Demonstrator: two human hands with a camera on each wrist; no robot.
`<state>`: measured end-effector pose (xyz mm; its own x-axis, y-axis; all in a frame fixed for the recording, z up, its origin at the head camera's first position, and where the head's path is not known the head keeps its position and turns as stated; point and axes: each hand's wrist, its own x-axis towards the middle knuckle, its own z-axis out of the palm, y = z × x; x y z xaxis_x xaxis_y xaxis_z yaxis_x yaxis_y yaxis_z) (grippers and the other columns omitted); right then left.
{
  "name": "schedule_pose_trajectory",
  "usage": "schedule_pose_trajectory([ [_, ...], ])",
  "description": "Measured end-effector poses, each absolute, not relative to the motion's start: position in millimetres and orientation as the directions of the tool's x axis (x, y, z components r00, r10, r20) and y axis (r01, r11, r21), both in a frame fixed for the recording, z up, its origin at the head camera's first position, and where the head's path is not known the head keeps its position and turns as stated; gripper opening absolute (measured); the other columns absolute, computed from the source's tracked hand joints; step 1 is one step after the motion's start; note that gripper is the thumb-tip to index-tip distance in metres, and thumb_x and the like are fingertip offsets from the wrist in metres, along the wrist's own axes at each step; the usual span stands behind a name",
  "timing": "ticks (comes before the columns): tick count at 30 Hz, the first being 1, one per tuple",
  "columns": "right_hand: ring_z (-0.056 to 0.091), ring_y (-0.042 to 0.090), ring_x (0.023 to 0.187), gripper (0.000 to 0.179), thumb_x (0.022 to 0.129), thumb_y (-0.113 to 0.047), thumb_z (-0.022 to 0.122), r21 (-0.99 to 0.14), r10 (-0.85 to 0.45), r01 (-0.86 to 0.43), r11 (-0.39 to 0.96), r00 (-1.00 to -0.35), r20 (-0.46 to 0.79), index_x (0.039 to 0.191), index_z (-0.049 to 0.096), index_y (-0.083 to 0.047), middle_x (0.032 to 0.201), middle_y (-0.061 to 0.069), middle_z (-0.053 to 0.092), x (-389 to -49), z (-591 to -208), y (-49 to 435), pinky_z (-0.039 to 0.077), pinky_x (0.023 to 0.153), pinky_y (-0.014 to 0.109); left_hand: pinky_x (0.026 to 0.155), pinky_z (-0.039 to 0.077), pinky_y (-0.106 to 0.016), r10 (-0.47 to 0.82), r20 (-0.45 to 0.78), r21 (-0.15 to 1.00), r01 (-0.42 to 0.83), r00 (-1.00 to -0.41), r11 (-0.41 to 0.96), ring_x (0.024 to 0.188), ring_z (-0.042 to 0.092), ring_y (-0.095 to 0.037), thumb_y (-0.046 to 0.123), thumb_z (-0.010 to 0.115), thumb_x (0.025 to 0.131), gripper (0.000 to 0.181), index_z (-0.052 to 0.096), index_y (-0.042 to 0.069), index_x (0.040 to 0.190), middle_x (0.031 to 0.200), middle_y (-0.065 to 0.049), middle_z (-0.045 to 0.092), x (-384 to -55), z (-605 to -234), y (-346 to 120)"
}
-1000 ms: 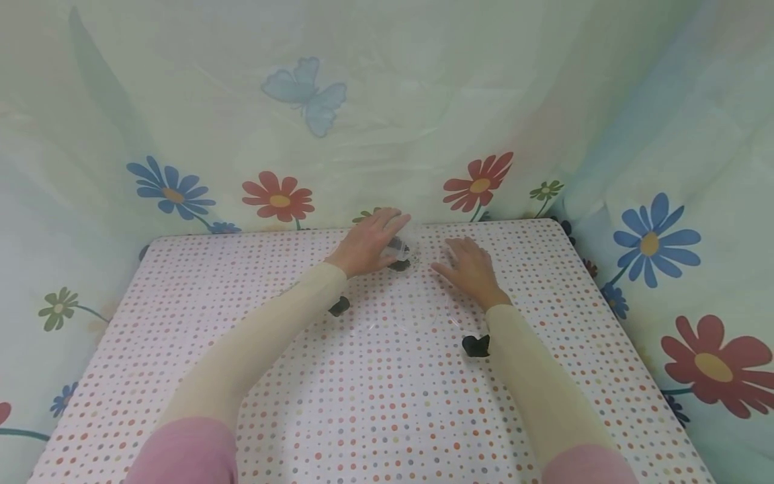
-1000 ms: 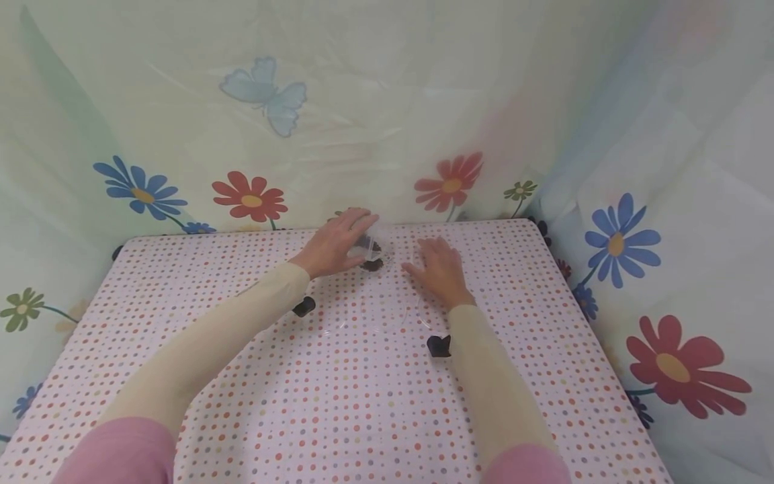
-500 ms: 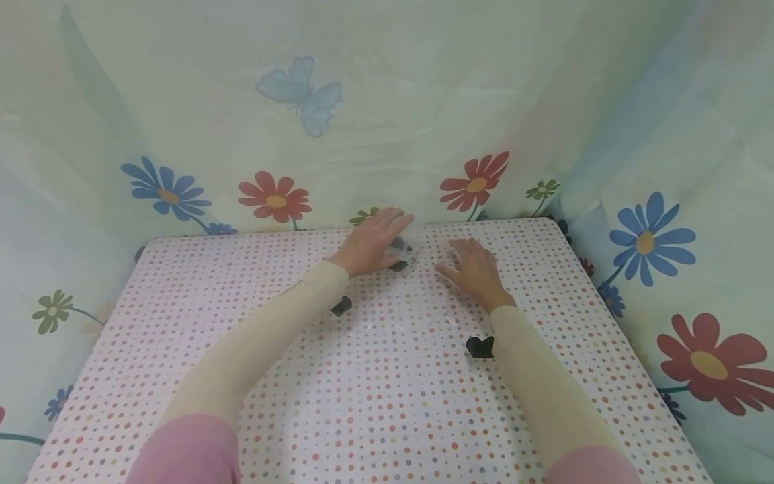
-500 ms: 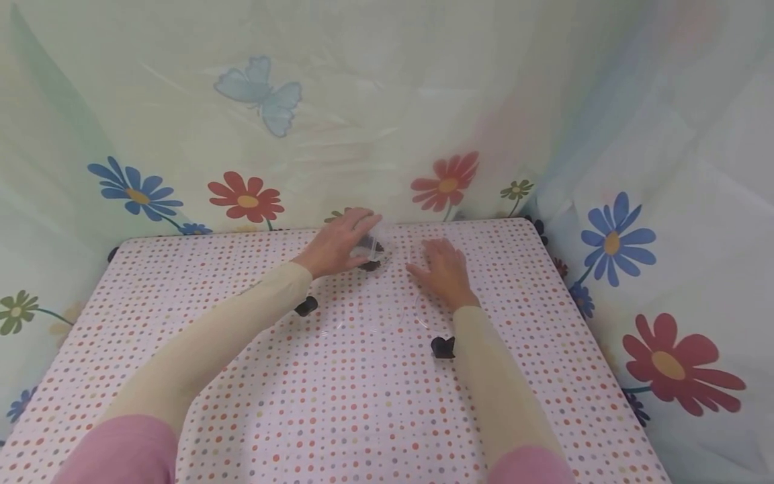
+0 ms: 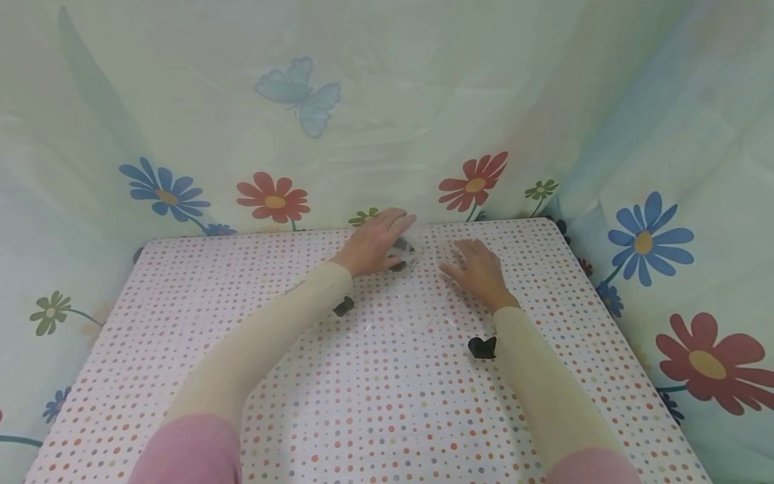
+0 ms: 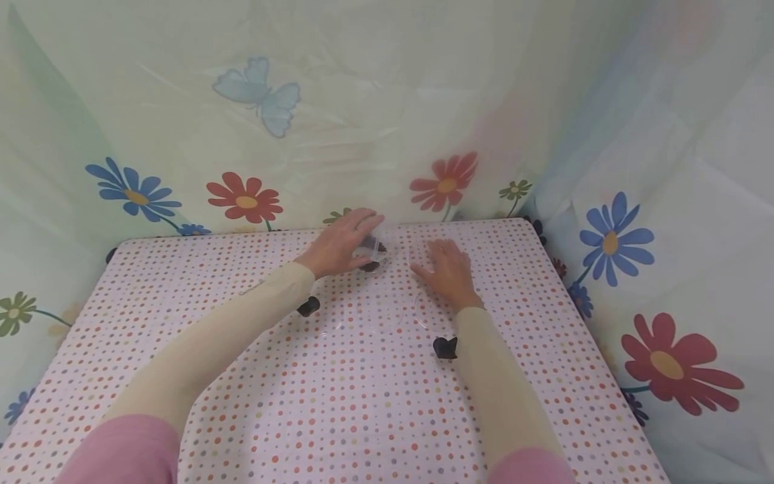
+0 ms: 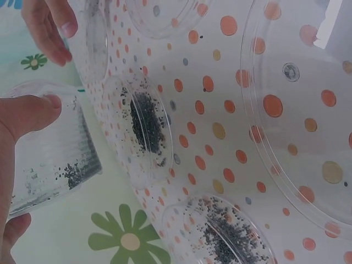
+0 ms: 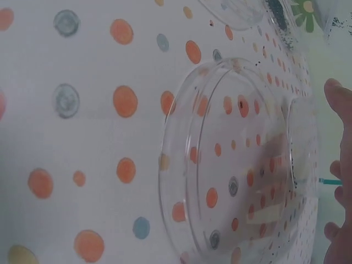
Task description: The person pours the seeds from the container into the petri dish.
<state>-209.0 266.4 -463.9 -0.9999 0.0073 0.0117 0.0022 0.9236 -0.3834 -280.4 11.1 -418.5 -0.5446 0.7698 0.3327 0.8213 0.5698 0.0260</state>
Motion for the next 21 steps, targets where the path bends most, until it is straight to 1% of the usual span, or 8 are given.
schedule_pose_trajectory([
  [3, 0.016, 0.040, 0.148, 0.077, 0.093, -0.053, 0.055, -0.357, 0.022, 0.023, 0.934, -1.000, -0.008, 0.150, 0.032, -0.007, 0.156, 0.018, 0.030, -209.1, -465.7, 268.7, 0.014, 0.119, 0.063, 0.118, 0.033, -0.038, 0.773, 0.334, 0.022, 0.825, -0.539, 0.565, 0.143, 0.033, -0.024, 0.037, 0.075, 0.083, 0.084, 0.030, 0.015, 0.151, 0.151, -0.009, 0.038, -280.4, -418.3, 12.0],
  [7, 0.018, 0.039, 0.147, 0.081, 0.092, -0.055, 0.054, -0.334, 0.049, 0.054, 0.941, -0.999, -0.022, 0.151, 0.027, -0.007, 0.157, 0.020, 0.027, -209.2, -467.5, 271.0, 0.014, 0.119, 0.063, 0.118, 0.034, -0.038, 0.774, 0.337, 0.024, 0.826, -0.537, 0.563, 0.143, 0.034, -0.024, 0.037, 0.074, 0.083, 0.084, 0.030, 0.015, 0.151, 0.151, -0.009, 0.038, -280.2, -417.7, 13.2],
  [14, 0.021, 0.041, 0.145, 0.080, 0.091, -0.055, 0.056, -0.331, 0.079, 0.077, 0.940, -0.997, -0.008, 0.150, 0.030, -0.006, 0.155, 0.022, 0.028, -208.3, -470.7, 273.9, 0.016, 0.117, 0.064, 0.117, 0.035, -0.038, 0.766, 0.351, 0.027, 0.823, -0.539, 0.567, 0.142, 0.034, -0.023, 0.034, 0.076, 0.082, 0.085, 0.030, 0.015, 0.151, 0.150, -0.009, 0.039, -280.8, -417.5, 15.0],
  [21, 0.022, 0.040, 0.144, 0.081, 0.092, -0.054, 0.056, -0.339, 0.102, 0.108, 0.934, -0.994, -0.037, 0.149, 0.029, -0.003, 0.154, 0.022, 0.029, -205.8, -473.0, 275.9, 0.017, 0.117, 0.063, 0.118, 0.034, -0.037, 0.766, 0.334, 0.037, 0.819, -0.550, 0.572, 0.143, 0.032, -0.023, 0.035, 0.074, 0.083, 0.085, 0.028, 0.015, 0.152, 0.151, -0.009, 0.038, -281.2, -416.9, 15.1],
])
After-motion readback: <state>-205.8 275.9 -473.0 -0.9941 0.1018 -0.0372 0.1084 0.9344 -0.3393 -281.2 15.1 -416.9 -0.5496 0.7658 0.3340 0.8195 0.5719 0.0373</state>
